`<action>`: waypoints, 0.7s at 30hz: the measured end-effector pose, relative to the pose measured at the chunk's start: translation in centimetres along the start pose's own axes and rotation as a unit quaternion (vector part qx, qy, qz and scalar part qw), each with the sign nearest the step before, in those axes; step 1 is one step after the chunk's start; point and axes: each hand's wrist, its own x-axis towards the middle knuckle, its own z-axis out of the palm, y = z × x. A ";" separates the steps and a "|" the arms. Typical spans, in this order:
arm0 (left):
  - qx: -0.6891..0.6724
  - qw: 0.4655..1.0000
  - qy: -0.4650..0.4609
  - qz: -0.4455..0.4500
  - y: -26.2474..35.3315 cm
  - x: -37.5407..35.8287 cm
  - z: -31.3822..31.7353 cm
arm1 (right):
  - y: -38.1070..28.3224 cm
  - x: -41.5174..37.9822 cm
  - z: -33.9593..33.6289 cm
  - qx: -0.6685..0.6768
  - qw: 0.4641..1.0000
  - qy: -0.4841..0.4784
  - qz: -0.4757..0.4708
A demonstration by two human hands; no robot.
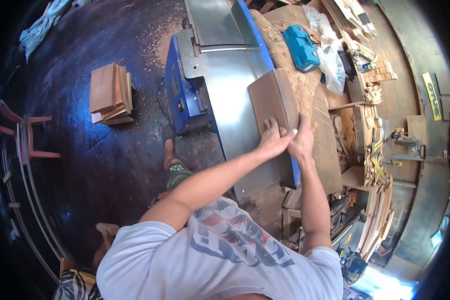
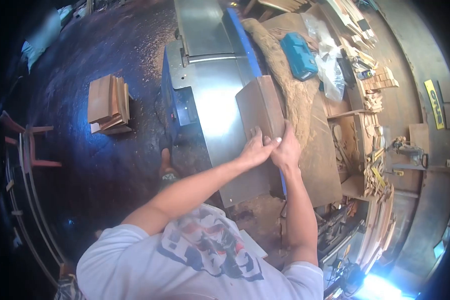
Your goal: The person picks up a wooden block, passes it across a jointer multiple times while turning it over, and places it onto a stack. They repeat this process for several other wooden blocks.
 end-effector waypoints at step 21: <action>-0.001 0.991 0.123 0.042 4.7 13.4 -10.6 | -6.6 15.9 3.5 -0.056 0.996 -0.029 -0.069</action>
